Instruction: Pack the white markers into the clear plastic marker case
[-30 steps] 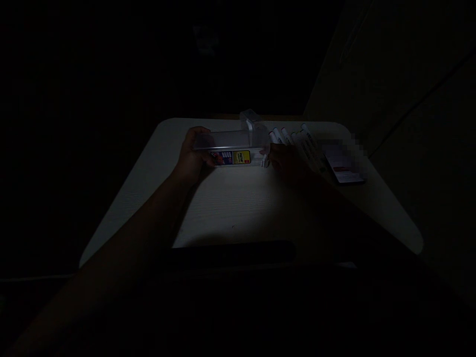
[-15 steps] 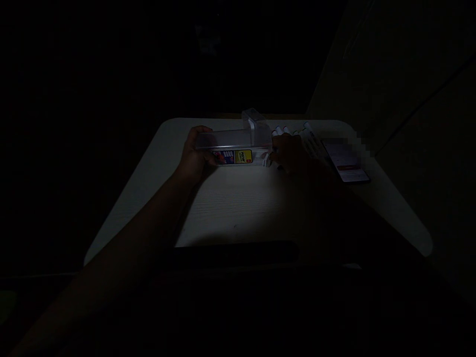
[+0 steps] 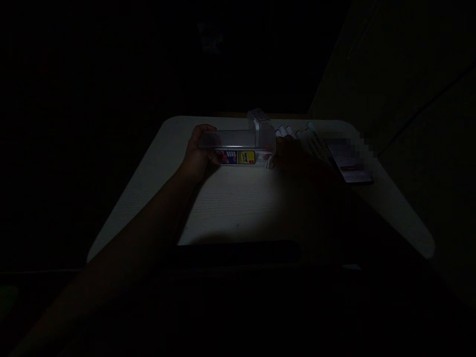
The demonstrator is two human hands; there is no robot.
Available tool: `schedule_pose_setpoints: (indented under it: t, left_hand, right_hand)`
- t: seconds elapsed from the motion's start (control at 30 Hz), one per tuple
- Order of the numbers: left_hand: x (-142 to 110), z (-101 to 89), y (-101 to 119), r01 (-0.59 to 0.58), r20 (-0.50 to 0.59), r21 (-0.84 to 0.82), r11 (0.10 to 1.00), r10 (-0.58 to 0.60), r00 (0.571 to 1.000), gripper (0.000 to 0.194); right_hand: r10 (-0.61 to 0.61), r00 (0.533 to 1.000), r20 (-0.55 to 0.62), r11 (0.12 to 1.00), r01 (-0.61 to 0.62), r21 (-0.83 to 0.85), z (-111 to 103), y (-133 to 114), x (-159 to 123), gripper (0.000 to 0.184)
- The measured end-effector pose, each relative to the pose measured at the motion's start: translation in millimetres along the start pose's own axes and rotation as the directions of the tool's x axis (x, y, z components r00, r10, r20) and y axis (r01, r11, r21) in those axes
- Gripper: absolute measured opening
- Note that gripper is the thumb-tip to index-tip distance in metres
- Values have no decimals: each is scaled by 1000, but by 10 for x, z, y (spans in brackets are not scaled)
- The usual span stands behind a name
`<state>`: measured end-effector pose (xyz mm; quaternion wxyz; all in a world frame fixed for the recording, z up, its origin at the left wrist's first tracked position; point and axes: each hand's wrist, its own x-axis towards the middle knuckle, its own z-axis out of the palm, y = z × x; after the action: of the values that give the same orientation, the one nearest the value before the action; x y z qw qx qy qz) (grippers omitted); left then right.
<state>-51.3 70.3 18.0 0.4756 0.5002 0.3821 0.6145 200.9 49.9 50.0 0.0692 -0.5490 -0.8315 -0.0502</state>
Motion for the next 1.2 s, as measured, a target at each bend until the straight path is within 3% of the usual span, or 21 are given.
schedule_pose_setpoints:
  t: [0.43, 0.63, 0.87, 1.2]
  left_hand:
    - [-3, 8, 16, -8, -4, 25, 1000, 8, 1000, 45]
    - [2, 6, -9, -15, -19, 10, 1000, 15, 1000, 44]
    - [-1, 9, -5, -9, -7, 8, 1000, 9, 1000, 47]
    - [-4, 13, -1, -30, -8, 25, 999, 31, 999, 46]
  right_hand:
    - [-49, 996, -77, 999, 47, -23, 120, 4, -48, 31]
    - [-6, 1000, -11, 998, 5, -66, 51, -63, -40, 32]
    - [-26, 1000, 7, 997, 27, -66, -39, -37, -28, 31]
    - [47, 999, 15, 998, -47, -38, -151, -73, -87, 26]
